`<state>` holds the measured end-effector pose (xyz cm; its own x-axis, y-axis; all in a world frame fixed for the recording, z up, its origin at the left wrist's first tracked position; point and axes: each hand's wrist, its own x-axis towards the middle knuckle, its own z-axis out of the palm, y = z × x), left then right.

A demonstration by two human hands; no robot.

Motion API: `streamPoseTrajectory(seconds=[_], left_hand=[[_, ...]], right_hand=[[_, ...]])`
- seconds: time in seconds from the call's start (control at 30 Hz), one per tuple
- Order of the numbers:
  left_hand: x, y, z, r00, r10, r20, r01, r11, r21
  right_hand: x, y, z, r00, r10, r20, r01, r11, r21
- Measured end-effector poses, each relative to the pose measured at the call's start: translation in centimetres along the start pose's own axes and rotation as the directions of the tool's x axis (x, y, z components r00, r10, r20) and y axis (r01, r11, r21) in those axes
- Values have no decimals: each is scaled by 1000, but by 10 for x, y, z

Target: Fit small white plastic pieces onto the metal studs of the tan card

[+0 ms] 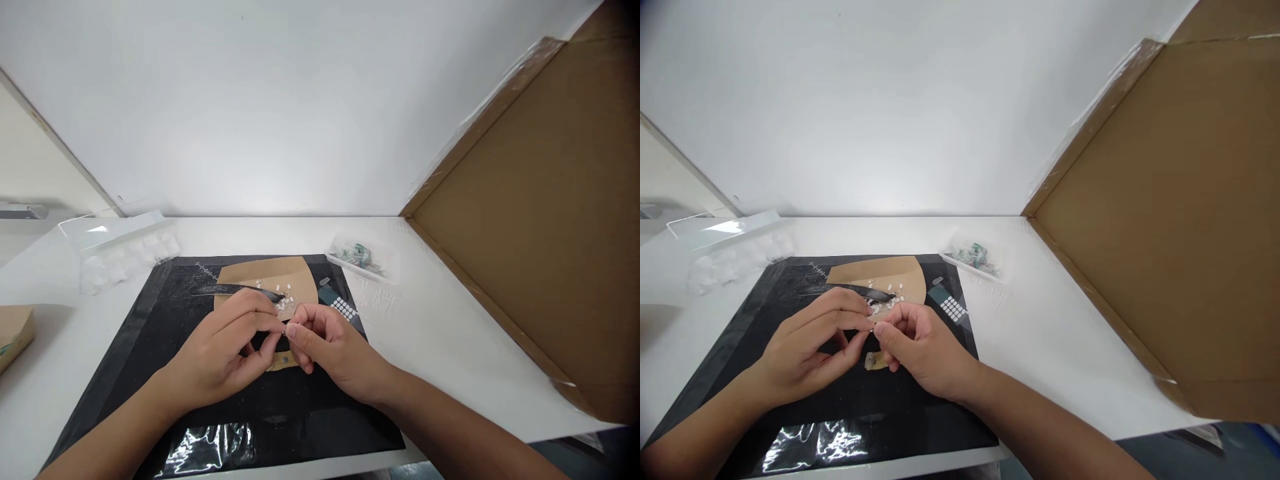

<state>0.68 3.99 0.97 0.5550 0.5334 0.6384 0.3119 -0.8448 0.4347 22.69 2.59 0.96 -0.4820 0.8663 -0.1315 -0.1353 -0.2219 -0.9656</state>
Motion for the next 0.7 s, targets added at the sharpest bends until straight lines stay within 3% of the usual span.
streamPoseTrajectory(seconds=[0.43,0.7], left_hand=[[0,1,8,995,-15,-102,19,999,44],[2,3,7,995,-14,-100,21,997,69]], right_hand=[[0,3,2,1000,-9,2,9,1000,-27],[2,6,1,999,-3,37,2,999,32]])
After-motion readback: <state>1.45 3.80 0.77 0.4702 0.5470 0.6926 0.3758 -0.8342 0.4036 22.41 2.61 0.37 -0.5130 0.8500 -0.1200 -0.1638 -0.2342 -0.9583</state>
